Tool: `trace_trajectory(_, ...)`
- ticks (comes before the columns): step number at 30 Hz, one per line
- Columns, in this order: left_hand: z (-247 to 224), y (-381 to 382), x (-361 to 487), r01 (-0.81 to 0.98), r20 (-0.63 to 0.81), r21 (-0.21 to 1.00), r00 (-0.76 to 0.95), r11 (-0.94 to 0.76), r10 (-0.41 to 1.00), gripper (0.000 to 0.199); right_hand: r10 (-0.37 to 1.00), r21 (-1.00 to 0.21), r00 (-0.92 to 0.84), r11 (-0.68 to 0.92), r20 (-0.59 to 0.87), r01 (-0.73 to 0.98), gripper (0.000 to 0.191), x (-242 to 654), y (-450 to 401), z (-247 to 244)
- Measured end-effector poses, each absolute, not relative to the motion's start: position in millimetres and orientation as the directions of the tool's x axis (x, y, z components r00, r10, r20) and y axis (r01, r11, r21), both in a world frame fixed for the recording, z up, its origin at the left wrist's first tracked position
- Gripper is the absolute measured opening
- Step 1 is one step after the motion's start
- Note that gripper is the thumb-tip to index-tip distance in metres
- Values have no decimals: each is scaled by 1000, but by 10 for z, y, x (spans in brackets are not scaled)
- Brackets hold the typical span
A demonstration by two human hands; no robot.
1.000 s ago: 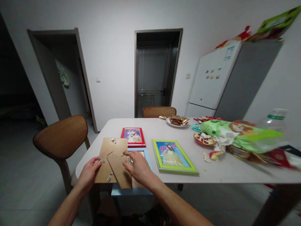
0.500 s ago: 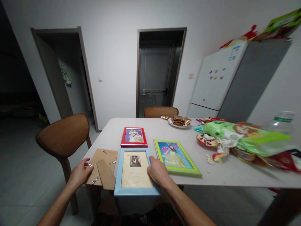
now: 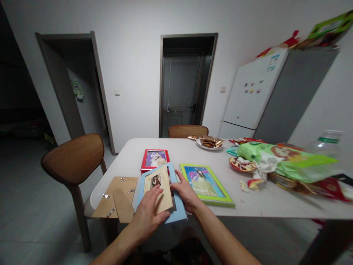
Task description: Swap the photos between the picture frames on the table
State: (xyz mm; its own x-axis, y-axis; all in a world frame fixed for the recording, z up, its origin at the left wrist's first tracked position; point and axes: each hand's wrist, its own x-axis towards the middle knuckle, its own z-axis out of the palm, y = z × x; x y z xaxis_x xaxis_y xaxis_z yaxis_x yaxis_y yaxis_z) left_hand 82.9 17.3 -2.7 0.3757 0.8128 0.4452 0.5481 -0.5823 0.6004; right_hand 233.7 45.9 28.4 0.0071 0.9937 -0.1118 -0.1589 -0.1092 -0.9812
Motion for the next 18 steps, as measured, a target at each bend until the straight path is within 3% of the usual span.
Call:
trace_trajectory(5,117,169,878,527,600,408,461,-746,654,52,995,-994,27,-92,-94,-59,76,2326,532,284)
trace_trajectory(9,213,228,594,583,671,502,203,-639,713,46,993,-944,117,-48,-10,325,66,2452,680,103)
trace_trajectory(13,110,338,173,670,605,625,-93,-399,791,36,975,-658,173,-41,138,752,55,2571,752,-74)
trace_trajectory(18,-190,369,-184,718,411,665,-123,-205,903,37,978,-375,50,30,203,927,37,2573,732,-174)
